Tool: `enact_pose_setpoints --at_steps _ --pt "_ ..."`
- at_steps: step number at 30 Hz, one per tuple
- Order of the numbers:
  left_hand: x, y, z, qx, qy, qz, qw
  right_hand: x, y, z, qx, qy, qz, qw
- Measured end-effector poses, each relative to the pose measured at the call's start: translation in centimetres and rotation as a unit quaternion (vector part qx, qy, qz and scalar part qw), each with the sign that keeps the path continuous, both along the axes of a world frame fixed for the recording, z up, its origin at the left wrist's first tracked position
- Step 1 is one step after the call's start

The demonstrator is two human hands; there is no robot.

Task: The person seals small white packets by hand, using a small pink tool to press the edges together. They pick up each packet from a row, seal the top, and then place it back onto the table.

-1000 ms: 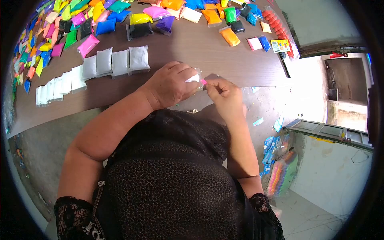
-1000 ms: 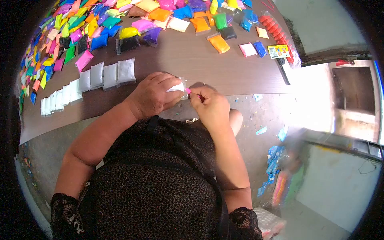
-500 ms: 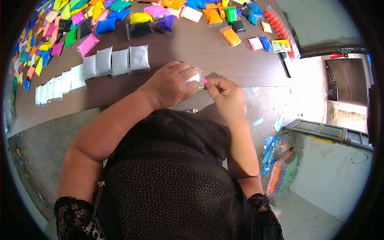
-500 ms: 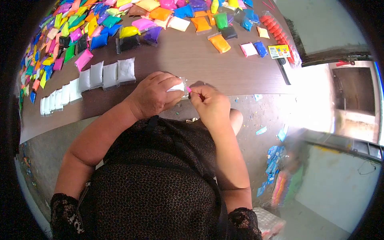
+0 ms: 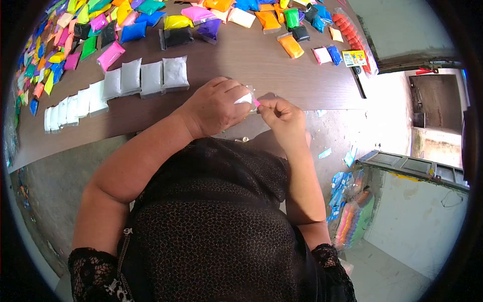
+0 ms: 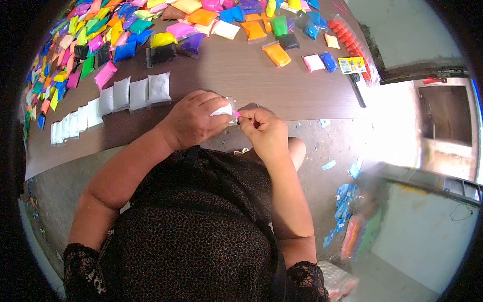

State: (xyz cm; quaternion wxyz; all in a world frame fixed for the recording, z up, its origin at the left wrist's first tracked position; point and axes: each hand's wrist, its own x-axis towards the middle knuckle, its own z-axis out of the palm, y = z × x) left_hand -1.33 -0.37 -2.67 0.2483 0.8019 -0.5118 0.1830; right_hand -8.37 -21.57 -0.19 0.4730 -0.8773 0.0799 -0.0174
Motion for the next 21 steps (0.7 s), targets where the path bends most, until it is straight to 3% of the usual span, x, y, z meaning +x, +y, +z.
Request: enact_pose_setpoints --at_steps 7,9,13,18,21 --pt "0.0 0.0 -0.2 -0.02 -0.002 0.001 1.0 0.2 0.1 0.1 -0.059 -0.013 0.01 0.998" --pt "0.0 0.0 -0.1 -0.017 0.002 0.0 1.0 0.3 0.5 1.6 -0.152 -0.014 0.038 0.987" --pt "0.0 0.0 -0.1 -0.029 0.014 -0.001 0.999 0.6 0.9 2.3 -0.201 -0.026 0.054 0.978" --pt "0.1 0.1 0.1 -0.023 0.021 -0.006 1.0 0.6 1.3 2.1 -0.323 -0.137 0.085 0.932" --pt "0.1 0.0 0.0 -0.023 0.023 -0.005 0.999 0.7 1.3 1.8 -0.338 -0.159 0.088 0.923"
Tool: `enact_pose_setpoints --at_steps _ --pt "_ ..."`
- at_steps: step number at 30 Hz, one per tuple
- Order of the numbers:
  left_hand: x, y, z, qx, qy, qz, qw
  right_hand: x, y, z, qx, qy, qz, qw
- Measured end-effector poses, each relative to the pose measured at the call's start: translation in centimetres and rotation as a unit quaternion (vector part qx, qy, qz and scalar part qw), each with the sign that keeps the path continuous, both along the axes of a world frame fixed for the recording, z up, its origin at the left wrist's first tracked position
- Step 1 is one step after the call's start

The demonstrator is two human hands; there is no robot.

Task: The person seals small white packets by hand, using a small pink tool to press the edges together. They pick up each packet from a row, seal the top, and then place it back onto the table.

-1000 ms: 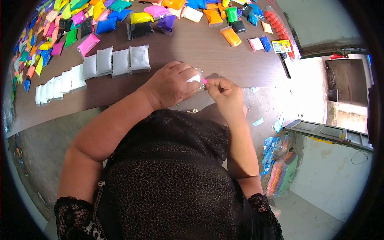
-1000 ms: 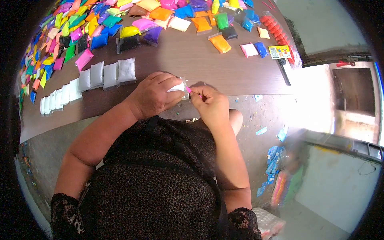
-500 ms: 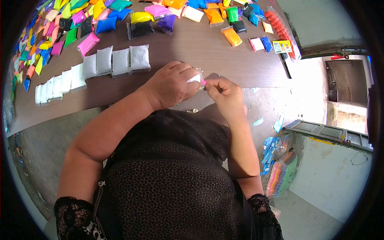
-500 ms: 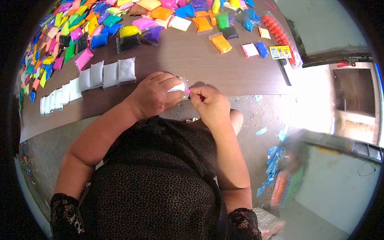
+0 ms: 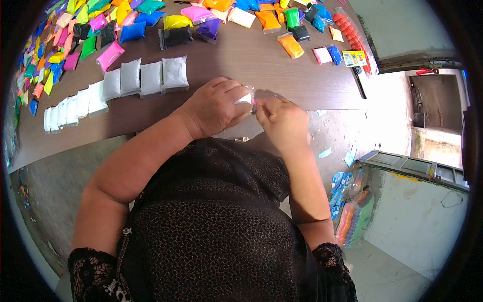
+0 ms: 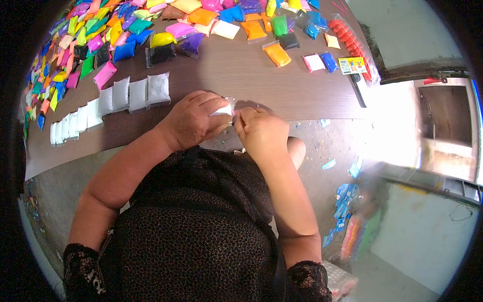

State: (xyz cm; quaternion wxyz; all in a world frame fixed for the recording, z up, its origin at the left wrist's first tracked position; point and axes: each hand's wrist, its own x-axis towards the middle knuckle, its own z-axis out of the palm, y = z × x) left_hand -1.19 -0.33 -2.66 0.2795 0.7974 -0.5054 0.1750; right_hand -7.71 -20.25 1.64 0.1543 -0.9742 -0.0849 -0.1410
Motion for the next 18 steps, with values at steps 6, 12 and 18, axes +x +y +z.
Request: enact_pose_setpoints --at_steps 6,12,18 --pt "0.0 0.2 0.1 0.005 -0.006 -0.006 1.0 0.3 0.3 -0.2 -0.056 -0.038 0.014 0.998" --pt "-0.1 0.0 -0.1 0.004 -0.01 -0.003 1.0 -0.3 -0.1 0.3 0.087 0.051 -0.027 0.995" --pt "0.0 -0.1 -0.2 -0.01 -0.004 0.0 1.0 0.6 -1.1 -0.6 0.056 0.022 0.02 0.998"
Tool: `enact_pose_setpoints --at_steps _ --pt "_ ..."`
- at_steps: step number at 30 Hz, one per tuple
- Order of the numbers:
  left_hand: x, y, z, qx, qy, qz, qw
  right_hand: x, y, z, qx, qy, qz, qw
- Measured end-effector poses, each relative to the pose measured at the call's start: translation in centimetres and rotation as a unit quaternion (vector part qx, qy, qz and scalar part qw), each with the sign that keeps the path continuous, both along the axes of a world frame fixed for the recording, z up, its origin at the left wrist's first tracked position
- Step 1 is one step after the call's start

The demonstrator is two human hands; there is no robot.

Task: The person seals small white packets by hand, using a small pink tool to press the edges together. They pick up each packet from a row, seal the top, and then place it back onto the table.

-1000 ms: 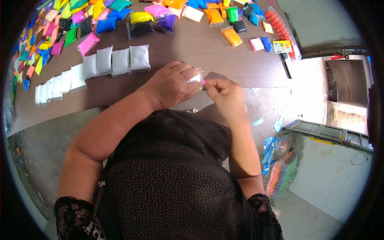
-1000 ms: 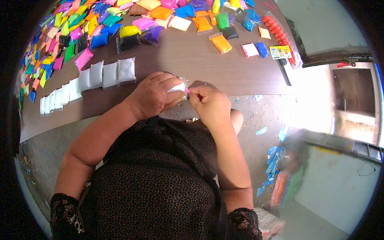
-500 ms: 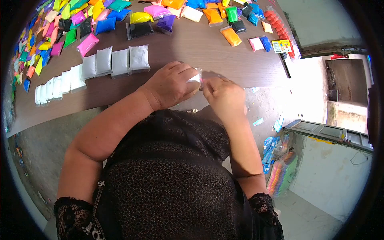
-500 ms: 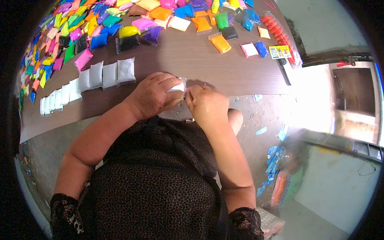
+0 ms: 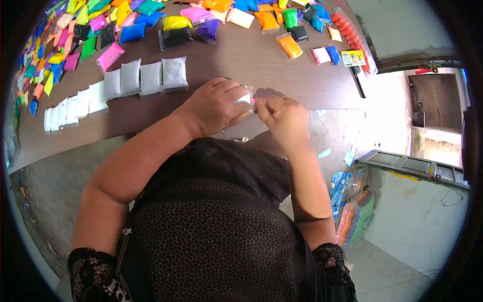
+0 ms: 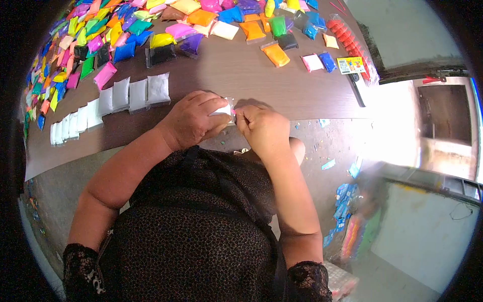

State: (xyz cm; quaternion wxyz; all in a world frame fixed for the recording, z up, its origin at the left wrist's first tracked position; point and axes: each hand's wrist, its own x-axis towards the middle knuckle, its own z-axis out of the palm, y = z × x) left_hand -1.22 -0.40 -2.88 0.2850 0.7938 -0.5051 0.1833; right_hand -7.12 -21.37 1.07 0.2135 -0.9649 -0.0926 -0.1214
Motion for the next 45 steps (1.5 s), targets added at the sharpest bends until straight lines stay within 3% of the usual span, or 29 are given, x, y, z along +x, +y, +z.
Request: enact_pose_setpoints --at_steps 6,12,22,34,36,38,39,41,43,45 --pt "0.0 0.0 0.2 0.014 -0.001 -0.002 1.0 0.9 -1.0 0.1 -0.074 -0.022 0.043 0.996" --pt "0.0 0.1 0.3 0.018 -0.005 -0.004 1.0 1.0 -1.5 0.5 -0.08 -0.067 0.092 0.99" --pt "0.1 0.1 0.6 0.019 0.007 -0.006 1.0 0.9 -1.4 0.1 -0.121 -0.075 0.082 0.986" --pt "0.1 0.2 0.2 0.016 0.005 -0.014 1.0 0.7 -0.1 -0.2 -0.076 -0.106 0.031 0.991" --pt "-0.2 0.6 -0.3 0.025 0.019 -0.014 0.999 1.0 -0.3 0.2 -0.136 -0.03 -0.054 0.989" --pt "0.2 -0.1 0.1 0.021 0.018 -0.012 1.0 1.3 -0.3 -0.4 -0.111 0.029 -0.078 0.99" --pt "0.0 -0.1 0.3 0.012 0.006 -0.007 1.0 1.4 -0.4 -1.9 0.001 -0.042 -0.029 0.999" --pt "0.0 0.0 0.7 0.018 0.017 -0.019 1.0 1.8 0.0 -1.0 0.009 0.075 -0.035 0.997" --pt "-0.3 0.0 1.1 0.014 0.003 -0.025 1.0 2.6 -0.3 0.1 -0.076 0.087 -0.14 0.983" --pt "-0.2 0.0 1.3 0.013 -0.004 -0.024 1.0 2.1 -0.6 -0.9 -0.041 0.04 -0.093 0.994"
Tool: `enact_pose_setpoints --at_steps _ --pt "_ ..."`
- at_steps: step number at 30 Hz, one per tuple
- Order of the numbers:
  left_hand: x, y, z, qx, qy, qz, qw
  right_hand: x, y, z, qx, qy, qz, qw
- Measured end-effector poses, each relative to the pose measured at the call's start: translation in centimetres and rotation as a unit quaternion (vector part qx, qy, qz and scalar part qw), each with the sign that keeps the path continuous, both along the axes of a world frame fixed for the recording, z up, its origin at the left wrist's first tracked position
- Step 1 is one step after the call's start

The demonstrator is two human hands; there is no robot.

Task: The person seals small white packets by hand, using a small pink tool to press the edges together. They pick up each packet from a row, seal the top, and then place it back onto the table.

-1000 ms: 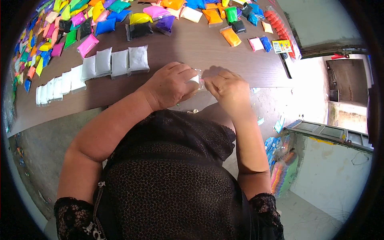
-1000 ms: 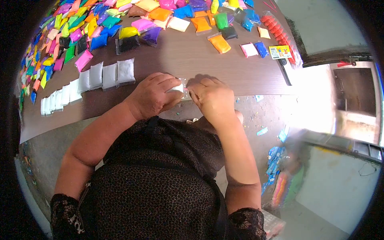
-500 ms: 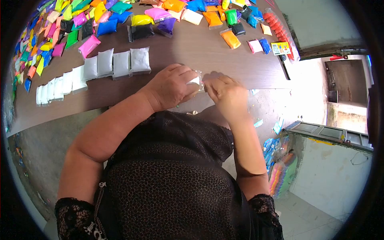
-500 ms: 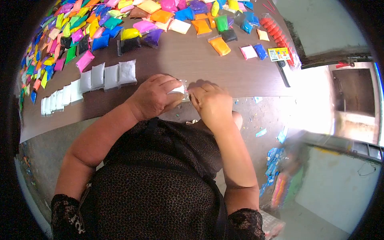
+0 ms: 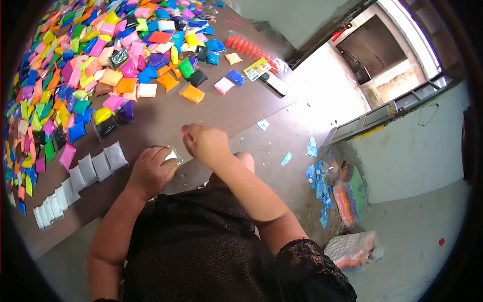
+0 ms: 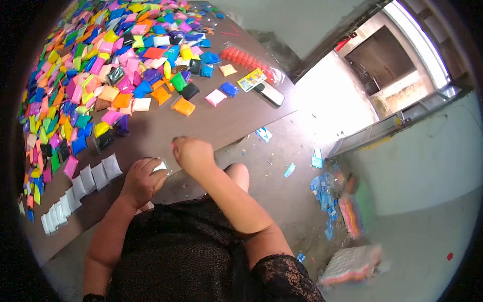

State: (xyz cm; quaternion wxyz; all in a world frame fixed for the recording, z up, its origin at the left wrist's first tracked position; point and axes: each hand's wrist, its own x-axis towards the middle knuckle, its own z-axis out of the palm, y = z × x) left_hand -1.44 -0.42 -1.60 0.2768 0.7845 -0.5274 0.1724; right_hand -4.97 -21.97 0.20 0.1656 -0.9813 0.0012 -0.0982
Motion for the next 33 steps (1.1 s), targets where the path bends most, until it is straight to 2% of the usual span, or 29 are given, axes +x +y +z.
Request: enact_pose_setpoints --at_steps 1,2,4,5,6,7,8,9,10,12,13,15,16,18,20,22,23,25,26,28,32,33 --pt "0.0 0.0 0.1 -0.001 -0.017 0.001 1.0 -0.4 -0.1 -0.1 0.037 -0.041 0.054 0.997" --pt "-0.1 0.1 0.1 -0.001 -0.032 0.003 0.999 -0.5 -0.4 0.0 0.035 -0.042 0.05 0.997" --pt "0.2 0.6 0.4 0.023 -0.021 -0.015 0.999 -0.5 -1.0 0.2 -0.076 0.025 -0.058 0.995" --pt "0.6 0.8 0.6 0.046 -0.012 -0.028 0.998 -0.5 -1.9 1.7 -0.095 0.056 -0.108 0.988" --pt "0.5 0.5 0.6 0.05 -0.011 -0.023 0.998 -1.0 -2.9 1.9 -0.01 0.007 -0.111 0.994" --pt "0.2 0.2 0.5 -0.086 0.206 0.008 0.975 -1.3 -3.3 1.8 0.081 -0.038 -0.108 0.99" --pt "-0.3 0.3 0.3 -0.22 0.405 0.053 0.886 -1.8 -3.2 2.3 0.271 -0.008 -0.094 0.958" --pt "-0.1 -0.1 0.1 -0.284 0.47 0.034 0.835 -2.1 -2.5 3.0 0.451 0.03 -0.079 0.888" --pt "0.0 -0.7 0.4 -0.352 0.522 0.013 0.776 -2.4 -1.4 3.7 0.462 0.048 -0.059 0.883" --pt "-0.8 -0.9 2.1 -0.407 0.69 -0.101 0.59 -3.4 0.4 5.0 0.615 0.111 -0.107 0.773" --pt "-1.0 -0.8 2.2 -0.388 0.704 -0.105 0.586 -3.6 1.1 5.1 0.618 0.124 -0.097 0.771" --pt "-1.8 -1.0 2.3 -0.377 0.714 -0.114 0.579 -4.1 1.9 5.1 0.696 0.083 -0.074 0.709" --pt "-2.1 -1.1 2.4 -0.379 0.714 -0.108 0.578 -4.1 1.8 5.0 0.698 0.089 -0.072 0.707" --pt "-2.6 -1.0 2.4 -0.39 0.728 -0.134 0.547 -4.1 1.5 4.7 0.679 0.093 -0.087 0.723" --pt "-2.4 -0.8 1.6 -0.384 0.716 -0.148 0.564 -4.5 1.5 4.6 0.666 0.092 -0.076 0.736" --pt "-2.3 -0.5 1.5 -0.389 0.757 -0.176 0.495 -4.9 1.6 4.7 0.64 0.085 -0.054 0.762" --pt "-2.3 -0.4 1.8 -0.389 0.758 -0.175 0.493 -4.9 1.8 4.8 0.64 0.088 -0.056 0.761" --pt "-2.3 -0.1 2.6 -0.296 0.733 -0.11 0.602 -5.0 2.4 5.0 0.608 0.067 -0.069 0.788" --pt "-2.0 0.0 2.5 -0.296 0.735 -0.108 0.601 -5.0 2.4 4.7 0.609 0.07 -0.069 0.787" --pt "-1.5 0.2 2.6 -0.251 0.697 -0.078 0.668 -4.8 2.4 3.8 0.597 0.052 -0.068 0.798" --pt "-0.4 1.0 3.5 -0.165 0.702 -0.005 0.693 -4.9 2.5 3.4 0.558 0.067 -0.077 0.824" --pt "0.1 1.2 3.0 -0.223 0.762 -0.044 0.607 -4.9 2.6 3.8 0.554 0.084 -0.102 0.822"
